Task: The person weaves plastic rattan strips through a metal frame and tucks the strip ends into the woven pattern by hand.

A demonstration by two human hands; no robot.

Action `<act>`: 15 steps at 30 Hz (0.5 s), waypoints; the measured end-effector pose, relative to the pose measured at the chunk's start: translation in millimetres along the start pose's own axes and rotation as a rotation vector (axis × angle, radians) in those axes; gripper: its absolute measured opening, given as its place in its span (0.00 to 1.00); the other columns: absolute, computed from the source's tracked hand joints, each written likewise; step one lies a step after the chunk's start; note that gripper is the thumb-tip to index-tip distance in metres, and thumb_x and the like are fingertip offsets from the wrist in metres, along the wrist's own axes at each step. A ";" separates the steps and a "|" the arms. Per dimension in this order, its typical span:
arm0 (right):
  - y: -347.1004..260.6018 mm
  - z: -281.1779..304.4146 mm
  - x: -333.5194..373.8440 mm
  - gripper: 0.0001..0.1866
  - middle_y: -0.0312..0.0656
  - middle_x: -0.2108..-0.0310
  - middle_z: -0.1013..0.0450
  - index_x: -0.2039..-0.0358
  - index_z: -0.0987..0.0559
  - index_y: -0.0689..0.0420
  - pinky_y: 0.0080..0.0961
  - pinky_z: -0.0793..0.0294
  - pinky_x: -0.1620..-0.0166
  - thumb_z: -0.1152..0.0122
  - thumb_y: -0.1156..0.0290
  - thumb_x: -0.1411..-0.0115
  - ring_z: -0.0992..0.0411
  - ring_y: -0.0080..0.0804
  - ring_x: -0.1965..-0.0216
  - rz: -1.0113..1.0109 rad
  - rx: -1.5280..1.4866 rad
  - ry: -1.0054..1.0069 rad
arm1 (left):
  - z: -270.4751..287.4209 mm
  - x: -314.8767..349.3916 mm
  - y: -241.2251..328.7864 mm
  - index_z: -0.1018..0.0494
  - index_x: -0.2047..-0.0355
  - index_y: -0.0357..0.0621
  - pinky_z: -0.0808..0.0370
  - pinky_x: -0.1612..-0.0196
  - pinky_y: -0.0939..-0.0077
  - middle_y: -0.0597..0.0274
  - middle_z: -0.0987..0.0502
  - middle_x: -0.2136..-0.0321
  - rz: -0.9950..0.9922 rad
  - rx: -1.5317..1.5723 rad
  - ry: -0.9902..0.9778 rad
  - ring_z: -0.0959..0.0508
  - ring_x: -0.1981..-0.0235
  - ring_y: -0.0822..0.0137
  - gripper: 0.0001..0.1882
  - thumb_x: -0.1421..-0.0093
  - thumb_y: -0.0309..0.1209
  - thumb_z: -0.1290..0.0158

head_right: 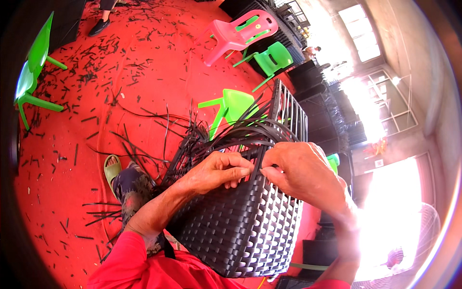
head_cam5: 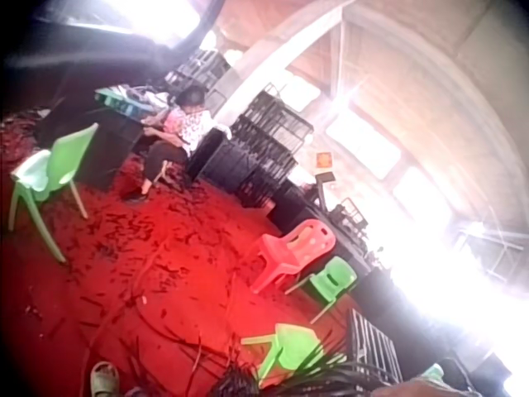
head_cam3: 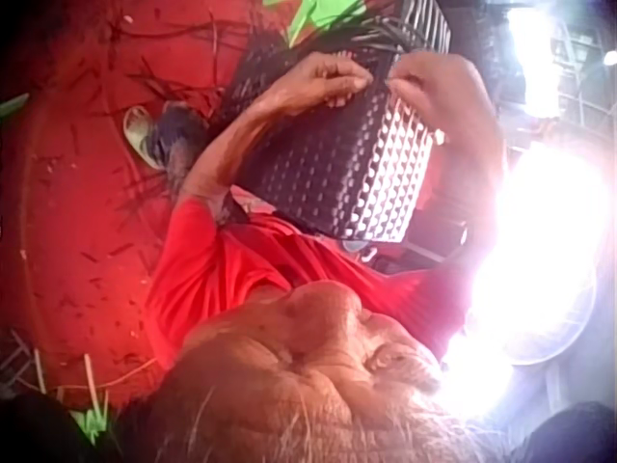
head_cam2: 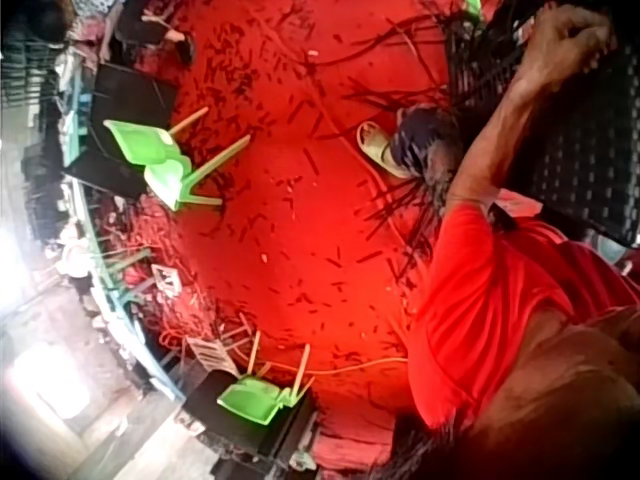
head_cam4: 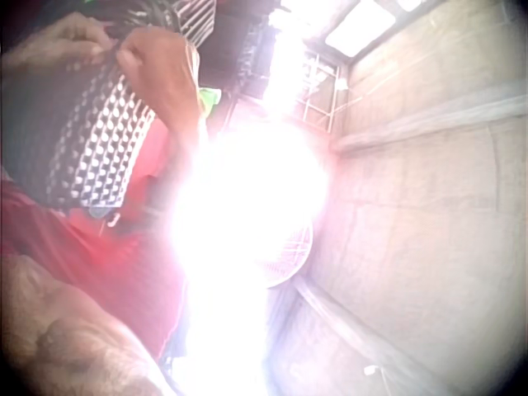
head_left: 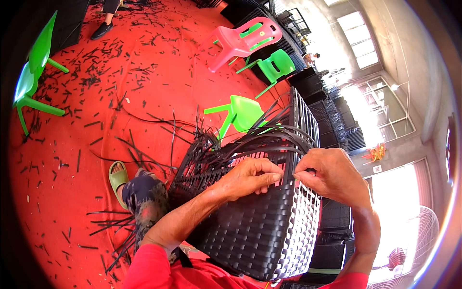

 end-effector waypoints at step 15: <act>3.8 -13.1 -8.5 0.12 0.43 0.71 0.29 0.64 0.25 0.59 0.27 0.31 0.71 0.38 0.72 0.50 0.30 0.36 0.72 0.087 -0.195 0.218 | -9.1 -17.3 -15.0 0.30 0.78 0.47 0.39 0.82 0.90 0.73 0.31 0.82 0.013 0.302 -0.014 0.32 0.82 0.83 0.12 0.44 0.40 0.47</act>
Point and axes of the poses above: each hand's wrist, its own x-axis away from the middle knuckle, its own z-axis out of the back of the hand, y = z × x, the point moved 1 cm from there along -x, towards the middle knuckle
